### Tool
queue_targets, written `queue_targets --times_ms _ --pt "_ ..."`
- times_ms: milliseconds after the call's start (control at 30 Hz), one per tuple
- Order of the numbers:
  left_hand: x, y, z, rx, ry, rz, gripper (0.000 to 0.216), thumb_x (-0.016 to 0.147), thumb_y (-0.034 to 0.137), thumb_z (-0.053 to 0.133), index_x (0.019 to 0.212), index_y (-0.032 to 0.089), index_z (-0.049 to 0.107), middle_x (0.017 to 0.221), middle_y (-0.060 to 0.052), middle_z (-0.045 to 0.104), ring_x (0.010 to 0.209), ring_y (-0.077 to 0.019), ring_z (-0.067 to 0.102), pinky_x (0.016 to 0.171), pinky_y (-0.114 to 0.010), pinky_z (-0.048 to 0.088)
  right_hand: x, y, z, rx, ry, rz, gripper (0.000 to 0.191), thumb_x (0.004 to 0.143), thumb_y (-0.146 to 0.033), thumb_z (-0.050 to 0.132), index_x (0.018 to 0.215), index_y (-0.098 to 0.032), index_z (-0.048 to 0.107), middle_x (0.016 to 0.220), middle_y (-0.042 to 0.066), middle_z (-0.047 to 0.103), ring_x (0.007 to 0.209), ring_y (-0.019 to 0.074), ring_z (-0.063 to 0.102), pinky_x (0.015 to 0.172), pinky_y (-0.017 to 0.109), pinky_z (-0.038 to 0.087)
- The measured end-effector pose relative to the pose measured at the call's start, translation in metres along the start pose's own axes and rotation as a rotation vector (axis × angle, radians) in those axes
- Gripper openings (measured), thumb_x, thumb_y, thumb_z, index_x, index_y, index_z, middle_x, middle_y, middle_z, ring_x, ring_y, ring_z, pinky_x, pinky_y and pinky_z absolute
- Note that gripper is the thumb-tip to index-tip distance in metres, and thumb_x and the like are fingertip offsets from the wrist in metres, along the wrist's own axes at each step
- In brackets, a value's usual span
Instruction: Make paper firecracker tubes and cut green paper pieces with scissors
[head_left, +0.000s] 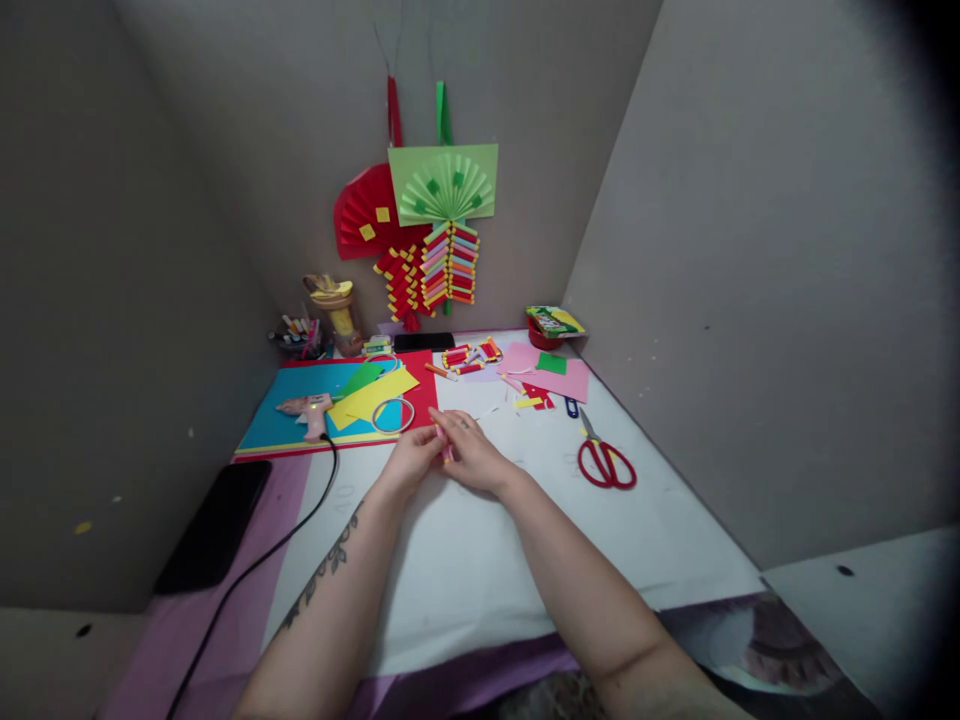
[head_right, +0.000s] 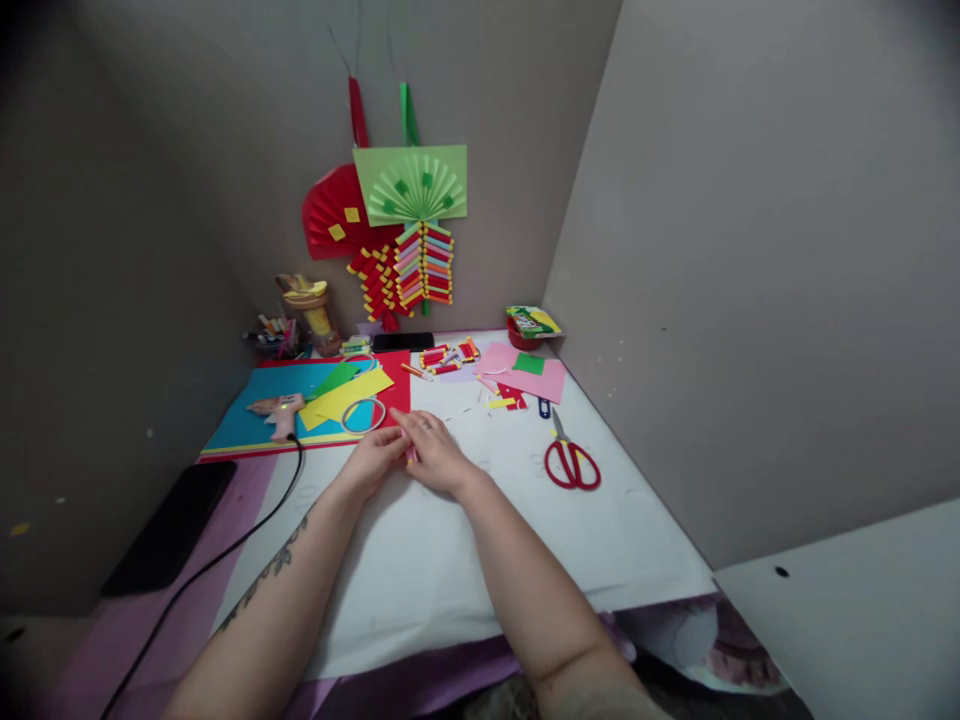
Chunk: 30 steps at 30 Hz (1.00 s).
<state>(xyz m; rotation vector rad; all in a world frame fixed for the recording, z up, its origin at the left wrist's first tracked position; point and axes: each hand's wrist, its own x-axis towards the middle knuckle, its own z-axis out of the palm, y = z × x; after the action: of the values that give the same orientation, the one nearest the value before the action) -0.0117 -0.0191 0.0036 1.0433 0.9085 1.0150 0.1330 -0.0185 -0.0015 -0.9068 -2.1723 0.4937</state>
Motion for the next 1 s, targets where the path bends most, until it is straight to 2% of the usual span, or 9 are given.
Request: queue_targets --times_ms 167,300,567,867,1000 --pt "-0.001 0.002 0.006 -0.117 0.054 -0.021 0.029 0.062 0.033 0.075 0.081 0.014 0.063 0.065 -0.001 0.063 0.056 -0.0104 0.056 0.056 -0.021 0.041 0.000 0.002 0.001 0.059 0.026 0.060 0.087 0.065 -0.009 0.056 0.143 -0.027 0.022 0.132 0.008 0.045 0.124 0.0242 0.034 0.103 0.044 0.034" --pt "0.000 0.000 0.010 -0.191 0.120 -0.037 0.033 0.058 0.031 0.078 0.080 0.013 0.062 0.065 -0.003 0.065 0.059 -0.0122 0.060 0.059 -0.022 0.044 0.000 0.001 0.000 0.111 0.051 0.078 0.085 0.066 -0.008 0.056 0.143 -0.025 0.022 0.132 0.008 0.046 0.124 0.0225 0.035 0.103 0.041 0.034" --pt "0.002 -0.004 0.010 -0.142 0.139 -0.032 0.032 0.059 0.034 0.076 0.078 0.011 0.067 0.063 -0.003 0.064 0.057 -0.0112 0.058 0.059 -0.022 0.044 0.001 0.005 0.003 0.115 0.035 0.059 0.086 0.065 -0.005 0.055 0.143 -0.025 0.023 0.133 0.008 0.046 0.124 0.0226 0.036 0.104 0.042 0.032" --pt "0.007 -0.013 0.008 -0.077 0.199 0.036 0.016 0.063 0.026 0.067 0.069 0.012 0.064 0.057 -0.001 0.060 0.050 -0.0093 0.052 0.051 -0.020 0.039 -0.001 0.010 0.006 0.093 -0.005 0.085 0.084 0.064 -0.008 0.057 0.141 -0.025 0.028 0.133 0.010 0.044 0.127 0.0245 0.033 0.105 0.044 0.031" --pt "0.010 -0.012 0.004 -0.118 0.238 0.022 0.017 0.062 0.026 0.066 0.070 0.011 0.063 0.059 -0.003 0.062 0.053 -0.0120 0.055 0.054 -0.023 0.043 0.003 -0.001 -0.001 0.087 0.012 0.065 0.080 0.064 -0.012 0.059 0.139 -0.025 0.031 0.142 0.009 0.034 0.133 0.0259 0.025 0.108 0.046 0.026"
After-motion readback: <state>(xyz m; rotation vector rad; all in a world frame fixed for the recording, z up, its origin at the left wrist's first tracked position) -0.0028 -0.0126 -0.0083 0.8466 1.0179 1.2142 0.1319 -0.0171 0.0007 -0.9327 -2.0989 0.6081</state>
